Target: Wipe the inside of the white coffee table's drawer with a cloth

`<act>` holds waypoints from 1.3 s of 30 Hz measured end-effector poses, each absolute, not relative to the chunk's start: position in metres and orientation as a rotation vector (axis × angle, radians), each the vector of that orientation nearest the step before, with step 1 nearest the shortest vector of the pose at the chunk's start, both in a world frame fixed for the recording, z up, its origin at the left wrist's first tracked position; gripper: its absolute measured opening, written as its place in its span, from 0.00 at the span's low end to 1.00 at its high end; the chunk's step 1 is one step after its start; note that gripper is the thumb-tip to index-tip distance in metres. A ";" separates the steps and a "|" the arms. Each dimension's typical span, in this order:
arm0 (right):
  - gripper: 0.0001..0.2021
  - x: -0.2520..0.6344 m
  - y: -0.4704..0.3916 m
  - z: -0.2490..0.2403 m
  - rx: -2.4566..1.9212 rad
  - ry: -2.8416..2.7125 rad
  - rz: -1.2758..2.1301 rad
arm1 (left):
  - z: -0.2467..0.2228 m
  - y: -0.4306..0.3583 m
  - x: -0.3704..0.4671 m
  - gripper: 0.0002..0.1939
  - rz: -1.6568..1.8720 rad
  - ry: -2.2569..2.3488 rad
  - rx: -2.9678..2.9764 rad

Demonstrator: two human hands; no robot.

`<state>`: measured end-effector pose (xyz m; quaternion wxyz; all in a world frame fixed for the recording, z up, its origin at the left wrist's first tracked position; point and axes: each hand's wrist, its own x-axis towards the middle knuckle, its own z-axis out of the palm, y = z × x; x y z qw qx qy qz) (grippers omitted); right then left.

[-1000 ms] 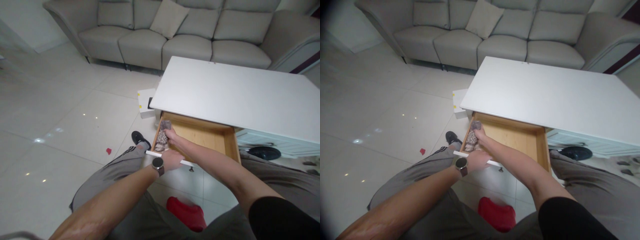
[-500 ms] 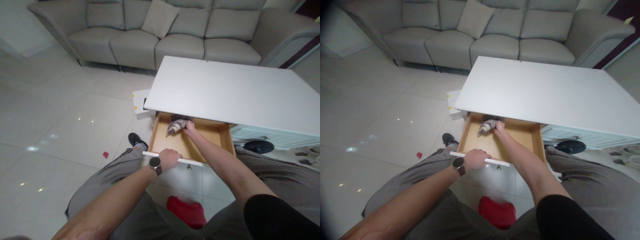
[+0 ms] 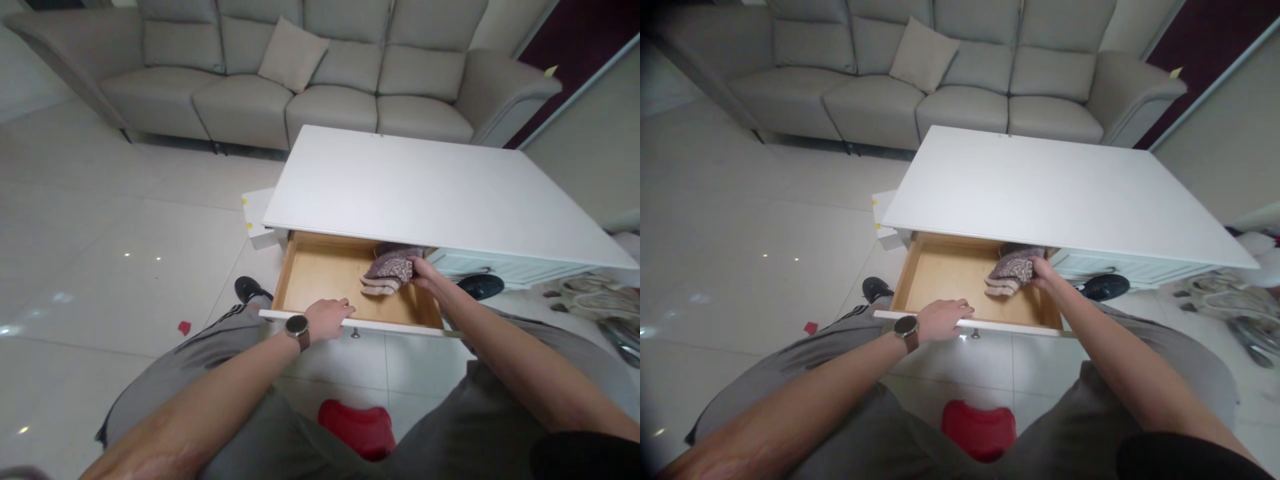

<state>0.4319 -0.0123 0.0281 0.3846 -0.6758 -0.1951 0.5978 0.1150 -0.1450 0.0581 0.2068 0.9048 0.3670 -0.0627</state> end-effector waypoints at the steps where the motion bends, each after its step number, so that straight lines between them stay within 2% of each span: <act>1: 0.07 0.436 -0.018 0.036 -1.751 -0.507 1.569 | 0.058 -0.145 0.119 0.20 -0.141 0.993 2.537; 5: 0.08 0.459 -0.039 0.075 -1.828 -0.580 1.743 | 0.057 -0.144 0.135 0.21 -0.150 0.919 2.537; 8: 0.11 0.479 -0.051 0.112 -1.846 -0.773 1.664 | 0.057 -0.142 0.144 0.23 -0.180 0.874 2.509; 10: 0.15 0.489 -0.056 0.137 -1.803 -0.978 1.411 | 0.056 -0.140 0.149 0.24 -0.194 0.841 2.494; 15: 0.25 0.500 -0.072 0.177 -1.650 -1.804 0.424 | 0.053 -0.137 0.158 0.28 -0.197 0.771 2.467; 19: 0.27 0.497 -0.096 0.141 -1.752 -2.579 0.051 | 0.051 -0.140 0.159 0.28 -0.176 0.750 2.440; 24: 0.25 0.491 -0.120 0.057 -1.924 -3.062 0.050 | 0.049 -0.145 0.158 0.26 -0.170 0.763 2.429; 27: 0.23 0.486 -0.114 0.036 -1.975 -3.046 -0.042 | 0.049 -0.145 0.159 0.26 -0.157 0.782 2.422; 31: 0.22 0.476 -0.084 0.032 -2.035 -2.968 -0.087 | 0.051 -0.145 0.160 0.26 -0.155 0.775 2.414; 39: 0.18 0.453 -0.022 0.014 -2.173 -2.555 0.362 | 0.050 -0.144 0.159 0.22 -0.150 0.768 2.431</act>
